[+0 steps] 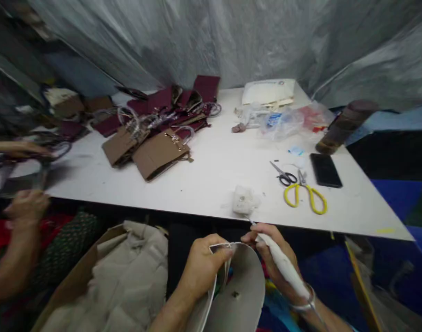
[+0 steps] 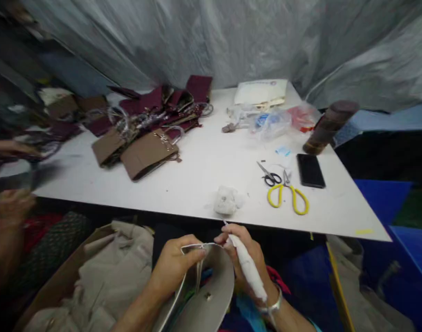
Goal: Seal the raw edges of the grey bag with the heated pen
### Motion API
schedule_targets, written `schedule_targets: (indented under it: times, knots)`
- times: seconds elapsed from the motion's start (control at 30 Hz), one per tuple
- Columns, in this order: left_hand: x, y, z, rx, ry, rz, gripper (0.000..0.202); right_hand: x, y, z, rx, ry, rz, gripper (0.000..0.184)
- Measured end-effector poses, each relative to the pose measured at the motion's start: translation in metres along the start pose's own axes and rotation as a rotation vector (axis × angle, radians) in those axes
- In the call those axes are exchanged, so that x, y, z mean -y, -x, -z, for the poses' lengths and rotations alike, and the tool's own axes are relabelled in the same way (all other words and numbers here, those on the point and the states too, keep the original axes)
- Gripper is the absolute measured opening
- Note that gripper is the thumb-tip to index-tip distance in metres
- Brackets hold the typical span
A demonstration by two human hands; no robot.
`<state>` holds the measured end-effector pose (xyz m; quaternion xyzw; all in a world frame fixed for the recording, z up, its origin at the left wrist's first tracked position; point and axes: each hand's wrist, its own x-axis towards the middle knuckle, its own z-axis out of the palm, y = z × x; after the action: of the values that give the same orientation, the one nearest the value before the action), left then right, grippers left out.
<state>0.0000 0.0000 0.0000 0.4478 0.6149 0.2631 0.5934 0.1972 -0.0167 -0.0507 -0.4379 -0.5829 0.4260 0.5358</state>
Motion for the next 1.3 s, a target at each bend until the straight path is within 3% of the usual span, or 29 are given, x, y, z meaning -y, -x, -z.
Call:
schedule_targets:
  times: [0.17, 0.3, 0.37, 0.53, 0.6, 0.83, 1.3]
  knots:
    - [0.001, -0.026, -0.009, 0.055, -0.028, 0.013, 0.023, -0.003, -0.024, 0.029, -0.18, 0.299, 0.017, 0.021]
    - [0.003, -0.034, -0.018, 0.041, -0.013, 0.01, 0.024, -0.006, -0.039, 0.035, -0.239, 0.393, -0.078, 0.013]
    - [0.001, -0.033, -0.02, 0.04, -0.04, -0.005, 0.023, -0.009, -0.043, 0.034, -0.246, 0.415, -0.055, 0.011]
    - [-0.008, -0.034, -0.012, 0.003, -0.164, -0.076, 0.023, -0.02, -0.047, 0.028, -0.15, 0.508, 0.199, 0.013]
    - [-0.007, -0.04, -0.006, -0.025, -0.168, -0.061, 0.023, -0.023, -0.047, 0.026, -0.124, 0.53, 0.239, 0.017]
    - [0.008, -0.06, -0.004, 0.023, 0.005, 0.097, 0.026, -0.027, -0.048, 0.024, -0.116, 0.586, 0.259, 0.02]
    - [0.009, -0.06, -0.003, 0.091, 0.027, 0.068, 0.021, -0.022, -0.065, 0.014, 0.023, 0.826, 0.294, 0.014]
